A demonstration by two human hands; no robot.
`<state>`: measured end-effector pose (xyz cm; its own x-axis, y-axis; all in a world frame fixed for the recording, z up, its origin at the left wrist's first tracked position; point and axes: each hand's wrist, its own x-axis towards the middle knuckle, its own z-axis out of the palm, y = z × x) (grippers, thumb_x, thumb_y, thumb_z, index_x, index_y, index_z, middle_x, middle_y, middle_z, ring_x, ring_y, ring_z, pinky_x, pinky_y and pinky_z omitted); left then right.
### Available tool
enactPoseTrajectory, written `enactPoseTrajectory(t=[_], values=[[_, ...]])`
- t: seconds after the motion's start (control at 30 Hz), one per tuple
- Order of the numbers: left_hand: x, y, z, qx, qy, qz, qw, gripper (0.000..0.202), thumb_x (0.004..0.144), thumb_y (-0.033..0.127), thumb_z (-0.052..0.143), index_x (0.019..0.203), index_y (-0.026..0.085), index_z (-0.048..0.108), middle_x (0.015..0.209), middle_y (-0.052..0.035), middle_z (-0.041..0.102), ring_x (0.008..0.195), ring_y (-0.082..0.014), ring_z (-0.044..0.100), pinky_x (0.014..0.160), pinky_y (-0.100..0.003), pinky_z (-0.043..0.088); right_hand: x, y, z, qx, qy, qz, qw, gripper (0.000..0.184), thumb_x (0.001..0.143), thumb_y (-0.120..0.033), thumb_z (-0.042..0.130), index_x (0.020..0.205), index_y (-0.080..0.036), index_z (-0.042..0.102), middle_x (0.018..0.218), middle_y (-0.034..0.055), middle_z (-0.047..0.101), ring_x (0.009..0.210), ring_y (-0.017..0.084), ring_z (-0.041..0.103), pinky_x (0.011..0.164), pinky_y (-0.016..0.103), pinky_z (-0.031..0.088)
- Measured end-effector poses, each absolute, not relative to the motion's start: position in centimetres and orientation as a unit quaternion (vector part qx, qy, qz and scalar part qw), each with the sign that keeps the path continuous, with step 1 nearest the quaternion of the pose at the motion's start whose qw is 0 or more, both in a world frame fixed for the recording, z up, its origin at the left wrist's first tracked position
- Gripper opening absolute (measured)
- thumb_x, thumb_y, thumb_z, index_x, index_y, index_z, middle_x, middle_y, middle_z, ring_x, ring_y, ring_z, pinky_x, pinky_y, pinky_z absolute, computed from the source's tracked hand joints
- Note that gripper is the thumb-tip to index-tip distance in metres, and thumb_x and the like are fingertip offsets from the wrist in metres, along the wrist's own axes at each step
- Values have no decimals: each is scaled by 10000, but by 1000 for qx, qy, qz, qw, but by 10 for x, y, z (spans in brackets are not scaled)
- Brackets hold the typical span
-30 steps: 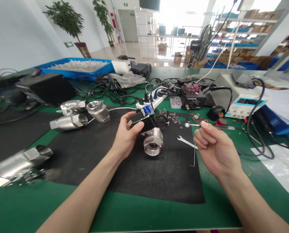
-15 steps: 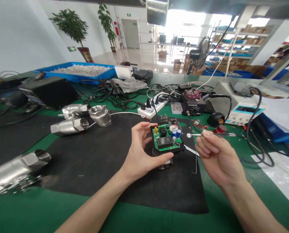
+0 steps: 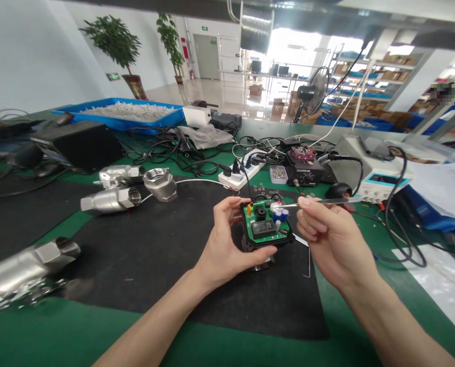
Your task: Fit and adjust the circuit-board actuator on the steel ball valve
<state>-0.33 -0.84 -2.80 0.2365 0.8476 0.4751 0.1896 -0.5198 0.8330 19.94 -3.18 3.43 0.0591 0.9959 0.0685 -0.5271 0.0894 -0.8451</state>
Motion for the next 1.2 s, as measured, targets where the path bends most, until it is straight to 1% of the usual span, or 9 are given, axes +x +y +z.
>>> enactPoseTrajectory(t=[0.17, 0.47, 0.57, 0.7, 0.83, 0.93, 1.0, 1.07, 1.2], values=[[-5, -8, -29, 718, 363, 499, 322, 1078, 630, 345, 946, 1471, 275, 275, 1495, -143, 466, 1383, -268, 544, 1197, -477, 486, 185, -27, 36, -353, -388, 563, 639, 459, 888, -264, 795, 603, -189, 444, 599, -44, 288, 577, 115, 203, 552, 339, 146], [-7, -7, -27, 719, 360, 493, 333, 1060, 625, 353, 951, 1455, 291, 295, 1499, -108, 478, 1387, -251, 540, 1207, -463, 487, 185, -30, 34, -353, -387, 560, 642, 449, 902, -243, 779, 615, -189, 439, 600, -47, 269, 582, 118, 192, 554, 334, 142], [-11, -3, -24, 711, 344, 482, 379, 1102, 613, 319, 964, 1476, 309, 278, 1532, -108, 477, 1419, -258, 531, 1244, -488, 455, 188, -28, 34, -353, -376, 573, 637, 481, 898, -245, 782, 601, -194, 408, 596, -48, 255, 582, 118, 184, 551, 328, 141], [-23, 8, -17, 681, 302, 443, 498, 1150, 607, 247, 970, 1532, 349, 294, 1635, -91, 392, 1536, -269, 414, 1337, -513, 331, 195, -24, 32, -345, -356, 590, 637, 471, 894, -237, 784, 611, -191, 411, 597, -56, 241, 581, 115, 162, 539, 313, 142], [-37, 18, -8, 657, 269, 391, 586, 1002, 658, 226, 940, 1519, 342, 439, 1681, -43, 330, 1587, -249, 326, 1350, -412, 320, 199, -21, 29, -323, -339, 620, 629, 479, 899, -220, 771, 613, -194, 389, 587, -65, 221, 569, 109, 163, 524, 296, 155], [-45, 22, -5, 641, 268, 376, 613, 963, 708, 219, 907, 1535, 369, 438, 1697, 1, 302, 1600, -193, 296, 1303, -277, 380, 200, -20, 29, -308, -324, 640, 625, 443, 889, -202, 780, 644, -187, 410, 589, -74, 220, 564, 102, 152, 517, 280, 160], [-47, 24, -6, 638, 271, 373, 617, 996, 692, 218, 916, 1544, 378, 426, 1697, 6, 305, 1600, -184, 296, 1277, -245, 407, 201, -20, 29, -301, -320, 645, 625, 444, 883, -199, 786, 647, -187, 410, 588, -76, 221, 564, 101, 144, 514, 277, 160], [-47, 25, -8, 641, 277, 377, 608, 1042, 652, 216, 940, 1544, 373, 426, 1685, -8, 330, 1598, -202, 303, 1293, -278, 394, 201, -21, 29, -299, -319, 647, 625, 462, 884, -201, 785, 635, -190, 397, 583, -75, 222, 565, 103, 144, 513, 278, 159], [-38, 21, -14, 665, 310, 401, 548, 1098, 597, 223, 970, 1531, 375, 414, 1632, -44, 403, 1567, -259, 359, 1333, -439, 345, 202, -23, 28, -305, -316, 642, 628, 473, 886, -213, 786, 623, -191, 393, 584, -69, 221, 574, 110, 145, 521, 287, 155]])
